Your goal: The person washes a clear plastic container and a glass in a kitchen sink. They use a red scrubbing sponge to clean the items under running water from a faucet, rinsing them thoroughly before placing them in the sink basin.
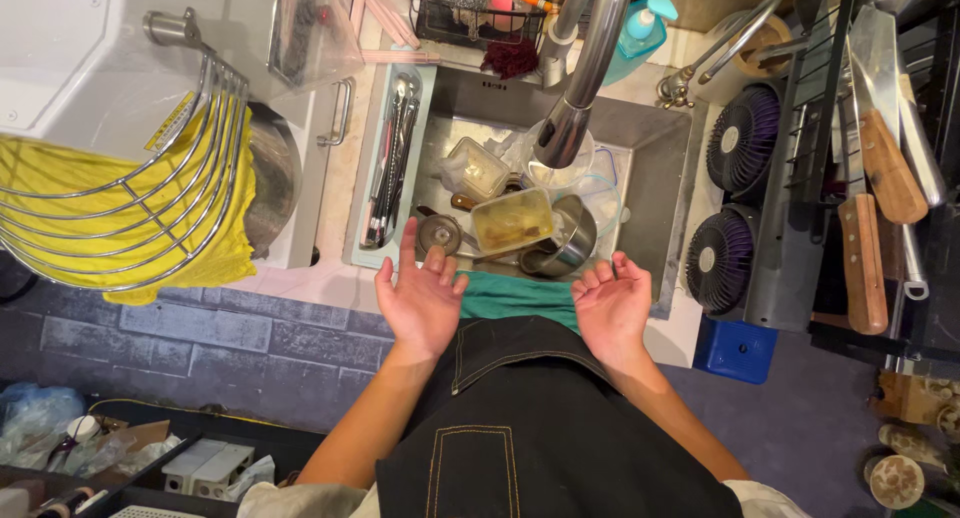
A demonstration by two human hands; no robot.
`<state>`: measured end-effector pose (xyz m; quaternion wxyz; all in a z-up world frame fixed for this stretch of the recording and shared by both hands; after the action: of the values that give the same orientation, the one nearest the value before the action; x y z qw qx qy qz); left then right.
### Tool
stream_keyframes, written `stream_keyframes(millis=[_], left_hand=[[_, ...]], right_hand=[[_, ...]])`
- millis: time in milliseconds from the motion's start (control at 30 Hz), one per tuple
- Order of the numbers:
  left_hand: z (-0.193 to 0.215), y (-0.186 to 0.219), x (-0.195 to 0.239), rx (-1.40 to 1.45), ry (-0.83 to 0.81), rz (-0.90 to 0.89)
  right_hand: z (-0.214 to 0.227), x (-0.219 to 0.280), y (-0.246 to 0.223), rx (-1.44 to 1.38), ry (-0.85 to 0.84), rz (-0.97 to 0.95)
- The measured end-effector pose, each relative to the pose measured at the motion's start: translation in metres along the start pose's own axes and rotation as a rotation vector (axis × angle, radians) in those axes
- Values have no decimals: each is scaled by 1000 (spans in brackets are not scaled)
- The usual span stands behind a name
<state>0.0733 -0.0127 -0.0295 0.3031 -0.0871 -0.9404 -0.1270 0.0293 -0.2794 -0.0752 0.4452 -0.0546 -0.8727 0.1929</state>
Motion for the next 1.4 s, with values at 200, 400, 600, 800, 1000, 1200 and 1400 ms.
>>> stream_keyframes(millis=[200, 400, 600, 800, 1000, 1200, 1400], left_hand=[[-1, 2, 1, 4, 14, -21], [0, 3, -1, 13, 14, -13], [1, 5, -4, -13, 13, -9], [2, -9, -7, -227, 1, 61], [-5, -24, 6, -387, -71, 142], [9, -21, 10, -366, -51, 156], [34, -15, -1, -316, -9, 153]], right_hand=[[-6, 6, -3, 3, 3, 21], [-9, 6, -2, 20, 23, 14], [-14, -7, 4, 105, 4, 6], [-70, -75, 6, 458, -105, 152], [-215, -107, -35, 1431, -419, 1500], [-242, -139, -14, 1907, -493, 1375], [-210, -94, 1, 1565, -601, 1582]])
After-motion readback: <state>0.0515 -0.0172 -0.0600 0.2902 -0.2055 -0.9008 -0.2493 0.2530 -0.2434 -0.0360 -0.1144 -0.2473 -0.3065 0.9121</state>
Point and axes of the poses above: each hand's wrist, its own x-axis away from the middle knuckle, its own z-axis out of the back of the hand, y = z × x, the point moved 8 cm from there along -x, towards the middle knuckle, and after that the axes turned 15 degrees about y, right-handed, at the moved point
